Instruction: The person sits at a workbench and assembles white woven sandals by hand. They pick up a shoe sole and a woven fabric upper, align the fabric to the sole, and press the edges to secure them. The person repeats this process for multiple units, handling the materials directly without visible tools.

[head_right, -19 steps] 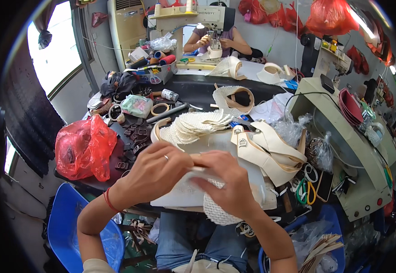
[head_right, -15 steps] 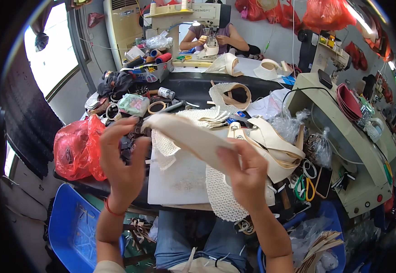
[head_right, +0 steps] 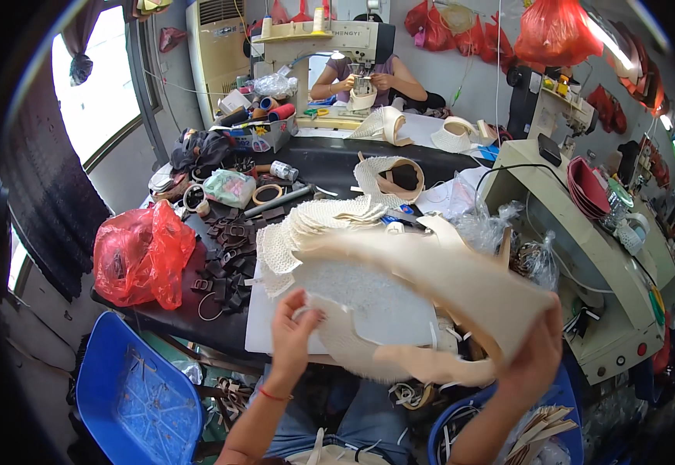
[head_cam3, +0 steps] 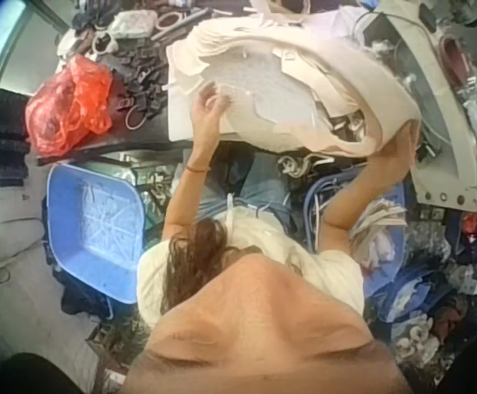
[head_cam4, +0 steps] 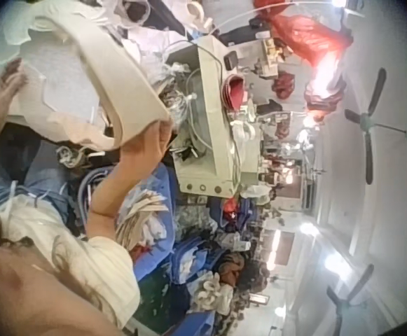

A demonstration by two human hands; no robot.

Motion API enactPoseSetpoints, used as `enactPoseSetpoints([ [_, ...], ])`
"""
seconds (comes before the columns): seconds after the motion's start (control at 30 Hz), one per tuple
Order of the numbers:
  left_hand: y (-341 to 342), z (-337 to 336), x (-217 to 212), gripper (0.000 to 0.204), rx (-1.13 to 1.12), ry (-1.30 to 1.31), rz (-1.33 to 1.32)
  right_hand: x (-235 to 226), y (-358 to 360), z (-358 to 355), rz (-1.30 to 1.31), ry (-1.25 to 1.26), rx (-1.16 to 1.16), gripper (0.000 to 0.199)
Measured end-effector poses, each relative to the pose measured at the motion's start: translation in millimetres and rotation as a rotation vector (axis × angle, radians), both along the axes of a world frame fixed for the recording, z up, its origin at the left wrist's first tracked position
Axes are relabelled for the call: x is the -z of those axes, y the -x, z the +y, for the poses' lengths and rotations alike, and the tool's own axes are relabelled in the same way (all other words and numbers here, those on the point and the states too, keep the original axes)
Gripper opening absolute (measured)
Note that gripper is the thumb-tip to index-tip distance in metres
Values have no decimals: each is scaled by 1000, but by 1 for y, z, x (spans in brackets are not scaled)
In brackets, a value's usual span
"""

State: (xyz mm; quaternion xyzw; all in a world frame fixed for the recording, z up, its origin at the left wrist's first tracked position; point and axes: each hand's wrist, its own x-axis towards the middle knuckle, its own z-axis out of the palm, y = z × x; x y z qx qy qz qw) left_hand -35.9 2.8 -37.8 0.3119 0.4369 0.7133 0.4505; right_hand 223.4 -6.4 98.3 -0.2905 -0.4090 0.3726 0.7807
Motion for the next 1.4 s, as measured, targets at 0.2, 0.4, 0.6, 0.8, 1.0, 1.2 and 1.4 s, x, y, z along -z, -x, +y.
enactPoseSetpoints([
  [0.2,58,24,-104,45,753,-122,41,20,-69,7,-178,71,-718,19],
  [0.4,10,39,-160,48,1063,-170,1137,8,7,45,-759,281,-1157,18],
  [0.6,-12,21,-122,58,814,-459,1309,35,36,52,-985,504,-1235,25],
  [0.8,8,-76,-75,35,48,-395,1116,65,24,25,-526,564,-1106,26],
  [1.0,3,-60,-15,40,767,359,-14,87,22,-2,-353,541,-1210,17],
  [1.2,-6,-60,-29,35,1000,305,-475,89,20,8,-343,439,-1371,17],
  [1.4,-10,-53,-35,32,483,299,-426,75,50,-14,-782,223,-742,27],
])
